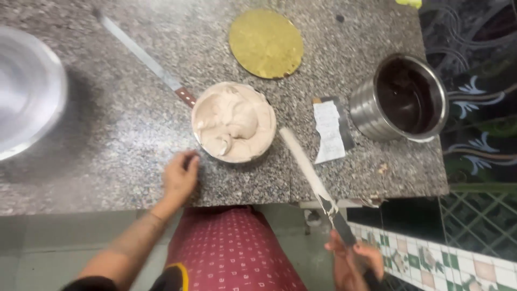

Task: The person pours chocolate from a saucepan into a small metal container, then adds white cream from a large tub into a bowl of light-colored cream and mixes them together with a spatula, stirring the contents of the bowl repeatedly.

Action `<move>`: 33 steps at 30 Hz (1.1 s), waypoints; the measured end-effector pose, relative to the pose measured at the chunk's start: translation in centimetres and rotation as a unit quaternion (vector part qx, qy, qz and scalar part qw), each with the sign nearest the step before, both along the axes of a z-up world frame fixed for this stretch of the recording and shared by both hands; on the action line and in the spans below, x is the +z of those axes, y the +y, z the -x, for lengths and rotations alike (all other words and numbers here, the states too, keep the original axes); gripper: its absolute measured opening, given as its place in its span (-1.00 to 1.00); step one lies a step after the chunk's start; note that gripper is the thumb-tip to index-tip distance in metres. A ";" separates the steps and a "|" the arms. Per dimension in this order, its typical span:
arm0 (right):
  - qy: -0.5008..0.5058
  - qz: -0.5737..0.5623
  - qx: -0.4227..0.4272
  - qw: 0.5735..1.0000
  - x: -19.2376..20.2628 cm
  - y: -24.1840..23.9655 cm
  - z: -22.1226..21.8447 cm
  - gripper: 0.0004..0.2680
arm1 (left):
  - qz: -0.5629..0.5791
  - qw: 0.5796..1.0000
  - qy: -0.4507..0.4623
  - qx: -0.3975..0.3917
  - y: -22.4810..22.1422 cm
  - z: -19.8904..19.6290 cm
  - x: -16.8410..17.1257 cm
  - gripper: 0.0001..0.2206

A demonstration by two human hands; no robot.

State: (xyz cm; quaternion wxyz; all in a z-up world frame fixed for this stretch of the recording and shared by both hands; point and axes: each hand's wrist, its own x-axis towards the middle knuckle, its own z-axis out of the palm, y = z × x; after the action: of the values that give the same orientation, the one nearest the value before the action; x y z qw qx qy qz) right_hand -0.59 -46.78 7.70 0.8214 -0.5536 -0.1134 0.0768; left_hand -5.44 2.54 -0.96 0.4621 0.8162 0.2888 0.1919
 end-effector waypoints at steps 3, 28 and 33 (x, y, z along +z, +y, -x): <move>0.156 -0.020 0.106 0.982 1.9 3.3 -1.0 -0.76 | 0.397 0.916 -0.035 0.032 -4.7 -1.6 -0.3 -0.76; -0.294 0.590 0.055 0.750 0.6 15.0 -12.5 -0.67 | 0.585 0.779 -0.159 0.159 2.9 -1.0 -2.7 -0.69; -0.266 0.543 0.148 0.783 0.4 13.6 -9.6 -0.67 | 0.576 0.781 -0.173 0.168 2.6 -0.6 -3.0 -0.73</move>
State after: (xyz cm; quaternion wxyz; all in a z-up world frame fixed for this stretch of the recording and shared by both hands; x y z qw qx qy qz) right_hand 9.02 -33.14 8.12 0.3011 -0.8829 -0.3471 0.0963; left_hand -4.83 5.09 -3.92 0.8488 0.2895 0.3936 0.2021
